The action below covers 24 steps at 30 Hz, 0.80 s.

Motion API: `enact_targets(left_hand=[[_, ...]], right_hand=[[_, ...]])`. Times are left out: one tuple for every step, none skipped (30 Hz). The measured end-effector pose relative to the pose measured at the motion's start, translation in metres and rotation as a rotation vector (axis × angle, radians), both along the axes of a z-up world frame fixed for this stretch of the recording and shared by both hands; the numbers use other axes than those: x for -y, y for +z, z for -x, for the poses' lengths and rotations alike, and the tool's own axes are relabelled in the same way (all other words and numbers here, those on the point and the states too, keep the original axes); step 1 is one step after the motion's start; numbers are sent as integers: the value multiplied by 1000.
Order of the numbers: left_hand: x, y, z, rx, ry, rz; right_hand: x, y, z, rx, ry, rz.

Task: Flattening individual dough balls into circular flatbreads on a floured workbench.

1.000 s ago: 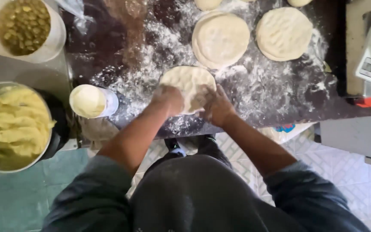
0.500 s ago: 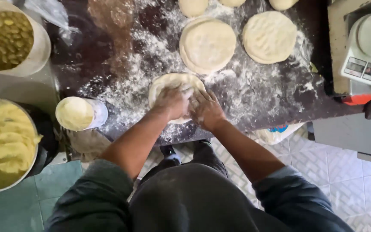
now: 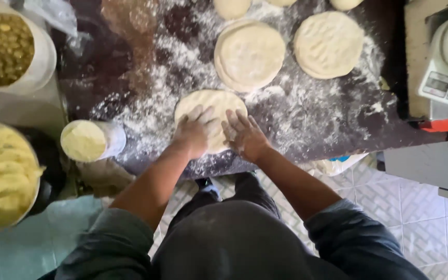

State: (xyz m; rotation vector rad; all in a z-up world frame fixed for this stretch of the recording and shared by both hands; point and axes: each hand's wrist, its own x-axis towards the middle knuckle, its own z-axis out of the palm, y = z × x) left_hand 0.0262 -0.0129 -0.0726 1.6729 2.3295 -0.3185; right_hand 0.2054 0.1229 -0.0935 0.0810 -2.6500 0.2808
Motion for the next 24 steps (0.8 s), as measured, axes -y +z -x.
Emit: enact_targets(left_hand=[[-9,43,-2,29,-37,222],[-12,88,-3,54,-58,449],[-7,82,0,47,-49,445],[1,74,-5,90,-29,405],[8,66,-10,133,-9,365],[15,75,-12,130,-9,363],[22,84,-15,229,-14,339],[29,93,-18,329,-18,311],[26,73,-13,326,-17,306],[28,52,-13,314,7,278],[30,32,-14,301,31,251],[43,36,-18,297,34,246],[55,39,-23,251,-43,163],[63,42,-25,200,-123,74],[52,43,-11,191,-123,64],[50,44,-7,270,11,67],[47,44,-3,348,146,71],[53,30,15,364,131,69],[56,16,33,307,213,5],[41,0,55,250,273,-76],[41,8,55,267,235,-95],[53,17,54,188,306,-91],[68,26,55,109,377,-89],[86,59,59,110,377,-89]], right_hand=[[-2,8,-3,283,-51,36],[-1,16,-3,561,-93,76],[1,35,5,552,-86,71],[6,54,5,576,-101,9],[10,72,5,601,-116,-52],[14,58,-1,597,-117,-54],[18,44,-8,733,-99,-29],[21,30,-15,870,-79,-7],[19,25,-9,867,-80,-12],[21,21,-9,689,-88,-29],[23,18,-9,510,-96,-44],[25,17,-13,505,-95,-49],[26,17,-16,609,-50,-31],[24,17,-17,709,-9,-17],[16,33,4,700,-13,-27],[17,49,14,860,-219,65],[17,64,23,1012,-430,157],[16,58,24,1026,-447,155],[13,52,24,911,-290,-27],[-3,48,24,789,-160,-214],[-8,53,23,803,-201,-225],[-4,55,25,685,-276,-129],[1,57,27,563,-350,-36],[1,59,26,564,-350,-35]])
